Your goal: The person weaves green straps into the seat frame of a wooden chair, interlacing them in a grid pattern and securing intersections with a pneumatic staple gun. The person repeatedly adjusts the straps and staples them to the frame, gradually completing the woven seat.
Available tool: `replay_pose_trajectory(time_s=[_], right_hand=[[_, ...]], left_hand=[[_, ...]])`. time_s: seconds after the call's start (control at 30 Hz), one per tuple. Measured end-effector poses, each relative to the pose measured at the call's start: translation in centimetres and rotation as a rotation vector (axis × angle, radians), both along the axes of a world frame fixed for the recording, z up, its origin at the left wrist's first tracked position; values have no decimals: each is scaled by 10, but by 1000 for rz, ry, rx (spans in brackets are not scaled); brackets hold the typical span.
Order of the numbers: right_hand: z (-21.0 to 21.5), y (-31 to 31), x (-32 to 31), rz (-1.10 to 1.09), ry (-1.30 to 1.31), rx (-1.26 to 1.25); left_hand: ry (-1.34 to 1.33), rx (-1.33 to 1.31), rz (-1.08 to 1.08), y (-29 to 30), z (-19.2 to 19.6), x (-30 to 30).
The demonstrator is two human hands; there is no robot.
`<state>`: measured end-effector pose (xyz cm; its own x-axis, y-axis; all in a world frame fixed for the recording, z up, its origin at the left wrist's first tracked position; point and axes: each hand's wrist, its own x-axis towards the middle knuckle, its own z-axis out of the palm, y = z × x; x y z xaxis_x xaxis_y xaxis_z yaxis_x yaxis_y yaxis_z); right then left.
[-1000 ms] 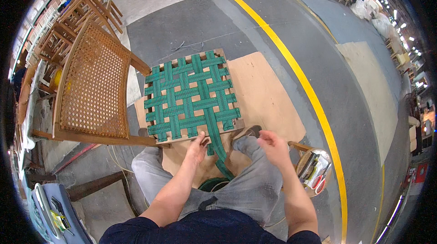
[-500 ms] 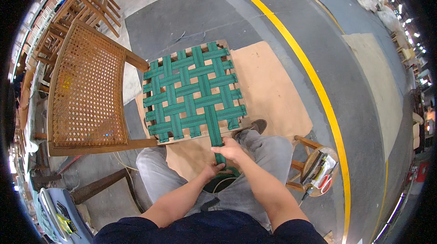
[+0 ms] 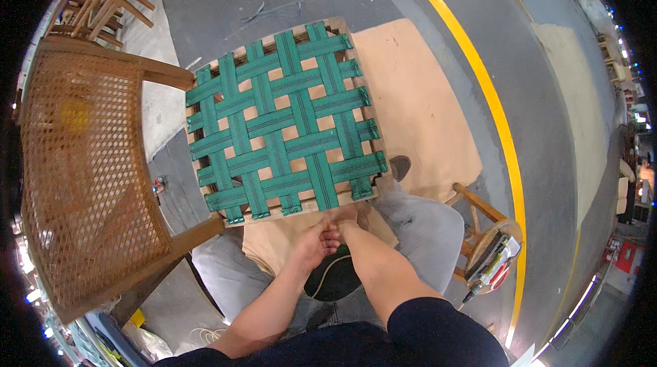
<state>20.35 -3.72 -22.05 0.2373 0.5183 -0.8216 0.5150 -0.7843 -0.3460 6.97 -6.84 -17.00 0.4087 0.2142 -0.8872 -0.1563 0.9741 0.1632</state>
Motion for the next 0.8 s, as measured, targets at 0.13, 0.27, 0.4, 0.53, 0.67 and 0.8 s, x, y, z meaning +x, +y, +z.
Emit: replay_pose_trajectory(time_s=[0.13,0.27,0.4,0.53,0.67,0.8], right_hand=[[-26,28,7,90,-21,-63],[-41,30,5,143,-44,-107],[-57,30,10,166,-39,-156],[-70,37,15,204,-52,-165],[-77,51,19,249,-59,-154],[-75,60,25,298,-84,-148]], left_hand=[[-400,-284,399,27,-10,18],[-199,-602,698,45,-30,32],[-338,-344,783,71,-10,34],[-325,-325,810,80,-17,34],[-314,-315,846,86,-17,29],[-318,-284,827,83,-27,31]])
